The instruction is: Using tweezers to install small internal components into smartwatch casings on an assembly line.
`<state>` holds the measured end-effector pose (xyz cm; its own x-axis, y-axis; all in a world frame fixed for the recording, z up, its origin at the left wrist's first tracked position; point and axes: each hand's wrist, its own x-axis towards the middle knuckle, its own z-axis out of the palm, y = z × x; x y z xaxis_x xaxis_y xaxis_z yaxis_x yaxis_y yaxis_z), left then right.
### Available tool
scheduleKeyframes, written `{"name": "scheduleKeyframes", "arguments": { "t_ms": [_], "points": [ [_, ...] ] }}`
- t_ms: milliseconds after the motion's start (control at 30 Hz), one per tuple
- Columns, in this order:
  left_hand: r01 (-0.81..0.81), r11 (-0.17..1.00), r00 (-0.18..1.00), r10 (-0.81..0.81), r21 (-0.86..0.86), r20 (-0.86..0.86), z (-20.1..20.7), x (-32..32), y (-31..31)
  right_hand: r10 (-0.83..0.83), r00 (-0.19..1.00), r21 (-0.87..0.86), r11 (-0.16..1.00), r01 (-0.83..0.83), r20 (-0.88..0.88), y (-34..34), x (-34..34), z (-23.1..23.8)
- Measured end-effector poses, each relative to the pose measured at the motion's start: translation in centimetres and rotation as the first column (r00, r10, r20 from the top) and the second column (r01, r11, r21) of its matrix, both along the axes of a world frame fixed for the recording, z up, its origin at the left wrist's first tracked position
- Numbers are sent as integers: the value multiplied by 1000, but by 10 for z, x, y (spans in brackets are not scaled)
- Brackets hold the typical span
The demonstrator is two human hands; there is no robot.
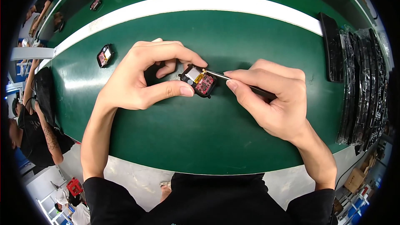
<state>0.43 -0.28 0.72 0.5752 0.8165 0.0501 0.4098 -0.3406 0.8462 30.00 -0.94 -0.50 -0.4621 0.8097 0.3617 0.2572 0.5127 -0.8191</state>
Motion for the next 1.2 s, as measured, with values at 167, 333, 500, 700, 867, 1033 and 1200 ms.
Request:
{"name": "scheduleKeyframes", "arguments": {
  "t_ms": [167, 333, 500, 700, 867, 1033, 1200],
  "points": [
    [-1, 999, 1000, 2, 52, -13, -4, 1, 1, -3, 1000, -37, 999, 4, 29, -1, 2, 0],
    [1, 998, 999, 2, 67, -43, -2, 1, -2, 11, 999, -23, 1000, -10, 37, 0, 1, 1],
    [19, 997, 999, -16, 80, -42, -2, 3, -2, 19, 999, -43, 999, -17, 38, -2, 0, -1],
    [19, 993, 996, -8, 113, -92, 2, 6, -4, 41, 998, -28, 999, -39, 37, 0, -2, -1],
    [68, 976, 993, -46, 208, -105, 1, 9, -3, 29, 999, -30, 999, -28, 43, 0, 0, 0],
    [59, 976, 994, -38, 211, -102, 2, 10, -5, 27, 1000, -51, 998, -27, 0, -2, 0, -2],
    [67, 971, 994, -44, 228, -104, 2, 10, -4, 56, 998, 29, 998, -57, 27, -3, 2, -2]
  ]
}}
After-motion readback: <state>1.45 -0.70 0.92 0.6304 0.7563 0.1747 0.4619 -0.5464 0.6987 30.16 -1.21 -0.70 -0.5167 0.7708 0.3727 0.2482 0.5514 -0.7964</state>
